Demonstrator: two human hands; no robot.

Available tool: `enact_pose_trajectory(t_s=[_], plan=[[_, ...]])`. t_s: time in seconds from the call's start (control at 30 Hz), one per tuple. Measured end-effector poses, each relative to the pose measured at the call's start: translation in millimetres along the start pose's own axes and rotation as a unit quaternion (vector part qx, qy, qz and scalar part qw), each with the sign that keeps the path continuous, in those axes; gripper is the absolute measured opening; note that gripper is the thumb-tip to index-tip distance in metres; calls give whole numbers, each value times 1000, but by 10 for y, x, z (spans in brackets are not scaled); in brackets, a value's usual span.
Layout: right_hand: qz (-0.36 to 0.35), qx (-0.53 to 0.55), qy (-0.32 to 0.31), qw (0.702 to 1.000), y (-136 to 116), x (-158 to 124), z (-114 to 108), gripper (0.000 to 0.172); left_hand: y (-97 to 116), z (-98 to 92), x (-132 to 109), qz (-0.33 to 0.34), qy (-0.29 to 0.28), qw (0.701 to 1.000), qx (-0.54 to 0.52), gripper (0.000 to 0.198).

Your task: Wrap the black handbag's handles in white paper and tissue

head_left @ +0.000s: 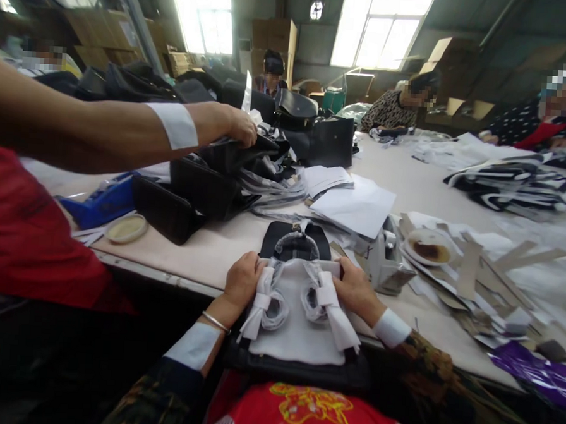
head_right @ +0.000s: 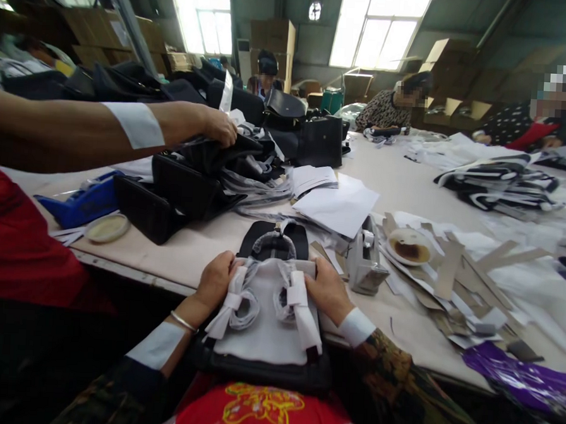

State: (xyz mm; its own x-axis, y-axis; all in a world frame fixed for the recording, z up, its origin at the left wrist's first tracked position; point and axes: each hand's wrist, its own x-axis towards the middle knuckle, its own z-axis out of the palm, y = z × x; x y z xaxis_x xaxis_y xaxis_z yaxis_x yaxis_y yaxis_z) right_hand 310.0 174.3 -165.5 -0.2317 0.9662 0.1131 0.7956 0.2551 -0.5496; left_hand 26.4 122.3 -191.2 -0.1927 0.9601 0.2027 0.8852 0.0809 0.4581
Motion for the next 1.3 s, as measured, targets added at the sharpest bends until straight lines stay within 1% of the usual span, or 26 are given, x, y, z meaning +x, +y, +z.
enact_pose_trajectory(t_s=[0.03,0.1,0.13,0.17,0.2,0.23,0.27,0.3,0.37,0.43,0.53,0.63,0.8,0.93,1.07,1.2,1.3], plan=[[-35,-4,22,999,-60,38,-84,19,-6,-6,0,4,-3,1000,-1,21],[-151,-21,55,987,-266,116,-247,28,-3,-18,-8,7,-3,1000,-3,21],[-218,-36,41,974,-403,151,-307,27,6,-23,-14,6,-1,1000,-4,20],[-279,-58,-6,959,-550,178,-342,24,18,-27,-21,3,1,1000,-6,19],[-328,-88,-72,938,-693,194,-350,23,29,-32,-29,0,4,1000,-7,18],[-363,-122,-133,914,-821,200,-331,22,38,-38,-37,-4,6,1000,-10,18],[-379,-156,-180,894,-924,195,-291,23,42,-46,-46,-8,8,1000,-15,19],[-385,-186,-211,879,-997,181,-235,23,39,-53,-57,-12,10,1000,-21,19],[-378,-231,-235,865,-1054,135,-111,25,17,-63,-77,-24,12,999,-37,22],[-374,-264,-238,857,-1028,82,-4,28,-16,-57,-85,-38,14,998,-57,24],[-376,-302,-234,844,-954,23,92,41,-43,-26,-50,-60,10,995,-79,27],[-373,-314,-234,841,-934,-14,122,48,-20,-15,23,-76,2,994,-83,25],[-386,-339,-211,832,-1003,-134,98,44,10,-44,93,-86,-30,993,-73,22],[-404,-342,-226,817,-993,-268,111,46,19,-30,104,-109,-45,990,-73,23],[-402,-312,-238,828,-939,-292,127,46,50,-28,91,-125,-40,987,-90,24],[-395,-295,-224,841,-984,-245,73,49,44,-100,33,-106,-37,986,-127,25],[-406,-292,-202,842,-1036,-228,86,53,-2,-170,-54,-93,-33,983,-153,16]])
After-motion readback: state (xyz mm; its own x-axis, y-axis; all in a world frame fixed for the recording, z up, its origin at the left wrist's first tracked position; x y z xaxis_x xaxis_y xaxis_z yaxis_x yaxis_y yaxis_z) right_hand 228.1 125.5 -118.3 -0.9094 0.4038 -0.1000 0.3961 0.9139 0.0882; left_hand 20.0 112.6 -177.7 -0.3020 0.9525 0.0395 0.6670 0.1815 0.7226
